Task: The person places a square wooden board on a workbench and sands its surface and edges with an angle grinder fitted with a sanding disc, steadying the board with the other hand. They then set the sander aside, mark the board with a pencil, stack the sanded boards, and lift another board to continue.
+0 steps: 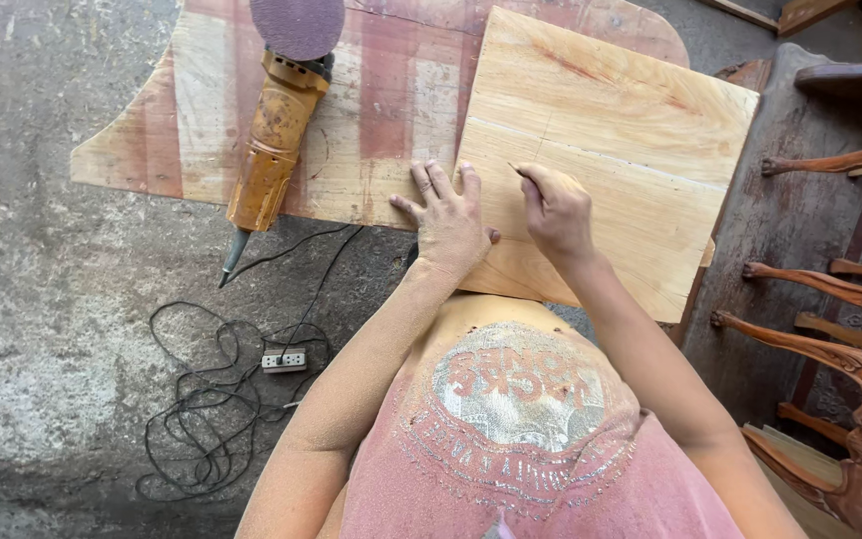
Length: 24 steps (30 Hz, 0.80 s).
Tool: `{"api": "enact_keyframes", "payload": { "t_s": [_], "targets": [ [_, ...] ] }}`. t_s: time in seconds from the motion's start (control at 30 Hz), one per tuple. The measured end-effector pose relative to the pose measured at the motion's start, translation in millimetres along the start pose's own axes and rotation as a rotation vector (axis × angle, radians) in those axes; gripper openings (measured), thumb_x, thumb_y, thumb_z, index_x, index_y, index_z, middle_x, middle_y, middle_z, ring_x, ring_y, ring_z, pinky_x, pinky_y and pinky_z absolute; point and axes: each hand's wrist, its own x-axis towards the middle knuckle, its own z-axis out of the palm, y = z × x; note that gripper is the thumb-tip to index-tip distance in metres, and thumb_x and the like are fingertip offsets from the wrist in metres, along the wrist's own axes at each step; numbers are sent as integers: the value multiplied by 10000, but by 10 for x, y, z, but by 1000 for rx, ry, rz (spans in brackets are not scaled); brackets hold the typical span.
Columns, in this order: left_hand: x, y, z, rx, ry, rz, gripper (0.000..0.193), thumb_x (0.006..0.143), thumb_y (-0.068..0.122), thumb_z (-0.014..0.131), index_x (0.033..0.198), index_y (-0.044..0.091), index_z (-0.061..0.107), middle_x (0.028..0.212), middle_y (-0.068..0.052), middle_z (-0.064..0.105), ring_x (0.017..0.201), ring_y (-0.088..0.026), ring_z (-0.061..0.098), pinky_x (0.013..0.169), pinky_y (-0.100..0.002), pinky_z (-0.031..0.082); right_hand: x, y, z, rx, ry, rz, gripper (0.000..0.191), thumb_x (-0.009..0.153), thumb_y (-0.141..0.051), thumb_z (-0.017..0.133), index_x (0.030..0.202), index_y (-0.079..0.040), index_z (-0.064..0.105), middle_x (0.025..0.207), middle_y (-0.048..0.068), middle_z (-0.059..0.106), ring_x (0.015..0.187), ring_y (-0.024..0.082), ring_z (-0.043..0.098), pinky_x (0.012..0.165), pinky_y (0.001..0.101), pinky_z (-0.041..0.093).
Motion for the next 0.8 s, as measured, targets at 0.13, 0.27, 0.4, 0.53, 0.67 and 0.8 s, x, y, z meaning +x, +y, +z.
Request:
{"api": "enact_keyframes", "payload": {
  "t_s": [0.13,0.27,0.4,0.53,0.67,0.8],
  "targets": [
    [13,13,-18,26,-47,14,1100,694,574,869,1485,19,343,1438,-427,290,1426,-618,155,930,-924,240,81,137,-217,-48,7,127,109,1000,-20,658,1065,-23,745,937,162,745,832,283,726,745,383,571],
    [26,16,-13,17,-37,2,1102,693,575,869,1488,31,334,1444,-405,292,1446,-596,151,952,-925,233,85,265,-499,13,56,268,114,989,-25,656,1058,-13,746,945,164,749,841,255,747,744,349,580],
    [20,45,-13,-1,-57,-19,1115,690,574,872,1491,35,314,1454,-399,273,1456,-593,133,970,-919,219,468,407,-131,161,89,171,135,986,-30,668,1097,1,738,951,155,754,841,246,750,761,349,577],
    [14,60,-43,-11,-53,-9,1110,715,588,855,1497,33,296,1459,-399,253,1452,-599,116,968,-923,200,493,593,-162,-20,115,204,98,972,-33,670,1016,-14,756,879,159,726,774,252,704,713,362,547],
    [-167,85,32,-42,-32,127,1043,773,528,802,1504,11,267,1559,-359,181,1474,-587,60,1045,-890,167,4,683,-760,99,237,437,119,1020,-35,640,1086,1,732,880,89,736,753,133,670,652,276,515],
    [-517,255,392,392,-126,633,921,895,294,658,1586,-5,128,1602,-369,9,1457,-554,-41,1087,-806,125,-583,498,-1074,285,332,582,143,1051,-21,623,1172,30,681,954,74,722,810,103,673,698,231,537]
  ]
}}
